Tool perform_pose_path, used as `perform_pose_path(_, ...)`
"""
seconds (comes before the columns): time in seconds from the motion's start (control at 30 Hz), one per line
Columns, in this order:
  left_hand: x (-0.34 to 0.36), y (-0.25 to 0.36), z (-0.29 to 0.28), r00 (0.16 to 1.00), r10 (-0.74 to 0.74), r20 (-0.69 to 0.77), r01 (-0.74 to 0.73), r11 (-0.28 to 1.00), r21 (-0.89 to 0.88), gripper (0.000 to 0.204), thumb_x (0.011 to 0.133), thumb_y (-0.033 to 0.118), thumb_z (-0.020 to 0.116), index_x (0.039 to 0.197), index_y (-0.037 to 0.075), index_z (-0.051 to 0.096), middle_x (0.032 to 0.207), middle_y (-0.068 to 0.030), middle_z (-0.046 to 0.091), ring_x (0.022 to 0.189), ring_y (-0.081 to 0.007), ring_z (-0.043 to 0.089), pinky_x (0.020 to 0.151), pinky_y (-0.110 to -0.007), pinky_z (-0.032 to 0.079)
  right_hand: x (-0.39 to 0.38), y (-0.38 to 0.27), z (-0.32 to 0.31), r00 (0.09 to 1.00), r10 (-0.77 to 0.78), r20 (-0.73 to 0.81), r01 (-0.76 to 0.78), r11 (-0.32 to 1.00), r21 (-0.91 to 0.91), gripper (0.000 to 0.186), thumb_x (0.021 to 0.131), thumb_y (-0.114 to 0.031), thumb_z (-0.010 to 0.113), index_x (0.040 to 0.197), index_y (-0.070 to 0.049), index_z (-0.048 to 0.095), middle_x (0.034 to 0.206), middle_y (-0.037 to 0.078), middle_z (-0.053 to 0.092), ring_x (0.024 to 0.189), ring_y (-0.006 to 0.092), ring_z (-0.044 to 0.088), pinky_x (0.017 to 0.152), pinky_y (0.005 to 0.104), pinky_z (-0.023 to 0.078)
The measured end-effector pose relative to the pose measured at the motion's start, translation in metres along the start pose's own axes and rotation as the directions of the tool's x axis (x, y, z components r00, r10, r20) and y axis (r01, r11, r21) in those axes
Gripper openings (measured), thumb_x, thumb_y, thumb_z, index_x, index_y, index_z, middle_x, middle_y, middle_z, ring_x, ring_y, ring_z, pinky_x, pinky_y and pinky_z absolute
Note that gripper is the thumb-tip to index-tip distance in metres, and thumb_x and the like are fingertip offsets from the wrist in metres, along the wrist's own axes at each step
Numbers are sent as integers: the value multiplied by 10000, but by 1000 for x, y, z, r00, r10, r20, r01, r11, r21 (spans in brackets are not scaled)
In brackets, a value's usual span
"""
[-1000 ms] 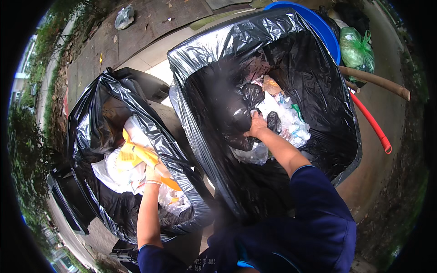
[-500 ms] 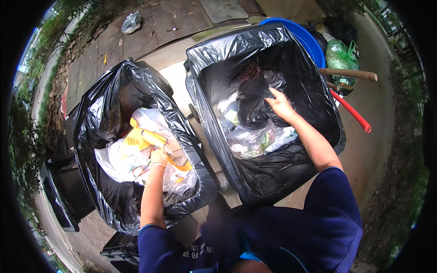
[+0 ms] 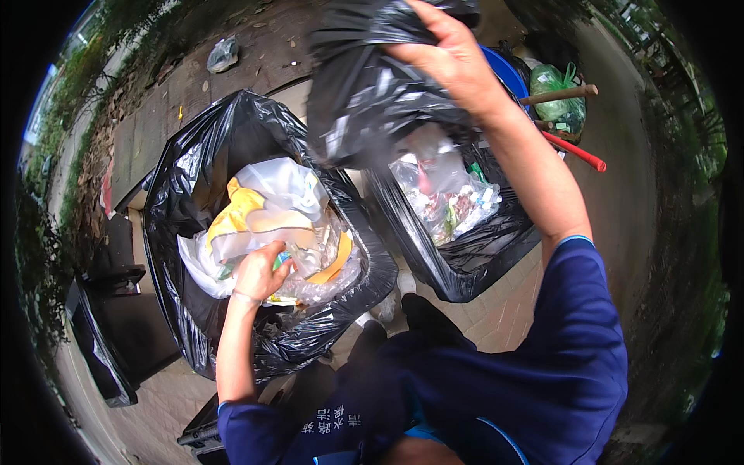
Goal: The person sorts items into different garbage bins, ties a black trash bag, and places a small trash bag into a larger bin.
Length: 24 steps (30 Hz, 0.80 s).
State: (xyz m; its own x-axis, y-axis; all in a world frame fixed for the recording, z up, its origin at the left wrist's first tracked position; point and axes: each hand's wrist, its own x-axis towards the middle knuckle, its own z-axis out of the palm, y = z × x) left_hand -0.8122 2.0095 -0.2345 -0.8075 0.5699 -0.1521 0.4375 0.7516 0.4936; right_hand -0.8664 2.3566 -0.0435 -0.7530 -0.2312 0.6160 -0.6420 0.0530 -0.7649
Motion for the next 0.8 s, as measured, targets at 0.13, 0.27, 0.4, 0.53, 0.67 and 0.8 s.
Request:
perform_pose_path(0.13,-33,48,-56,379,187,-906,-528,848,-46,414,825,137,617,1165,-41,460,1154,-202,554,1028,-320,553,946,-408,400,-6,28,92,984,133,122,-158,960,231,231,822,-70,583,1041,-2,556,887,-5,610,822,44,511,752,220,445)
perform_pose_path(0.27,2,71,-72,645,134,-753,-157,987,41,970,658,393,767,1365,-21,247,1422,-224,248,1306,-360,273,1076,-449,210,-53,97,92,734,129,667,107,948,-301,684,765,-298,702,1295,-1,390,1113,186,565,945,207,568,836,284,454)
perform_pose_path(0.4,32,1,9,921,-136,-366,265,906,330,978,587,452,778,1395,158,310,1436,-253,175,1330,-419,179,1035,-540,233,-41,134,12,684,544,487,-573,813,-105,662,792,-129,675,1356,-54,337,1122,136,545,988,167,560,816,273,488)
perform_pose_path(0.53,61,-60,75,978,-54,-202,57,998,12,691,736,481,611,1290,102,447,1308,-158,427,1211,-318,397,1023,-459,305,-122,228,-95,526,799,291,-795,584,-166,711,768,-345,708,1333,-65,378,1162,131,555,1007,188,563,768,326,505)
perform_pose_path(0.67,71,-85,123,917,-359,176,389,700,-599,685,791,589,430,1248,84,504,1227,-55,547,1174,-272,456,1035,-460,280,-304,384,-200,660,745,-98,-551,390,-738,1007,581,-586,736,1357,-70,355,1394,219,332,1316,330,287,1071,352,261)
perform_pose_path(0.8,83,-70,111,857,-478,194,503,858,-105,684,778,591,419,1247,101,508,1232,-43,548,1187,-267,445,1046,-460,258,-303,394,-178,35,999,-41,-611,-11,-792,1217,531,-636,740,1450,-173,90,1462,251,119,1353,369,167,1086,414,215)
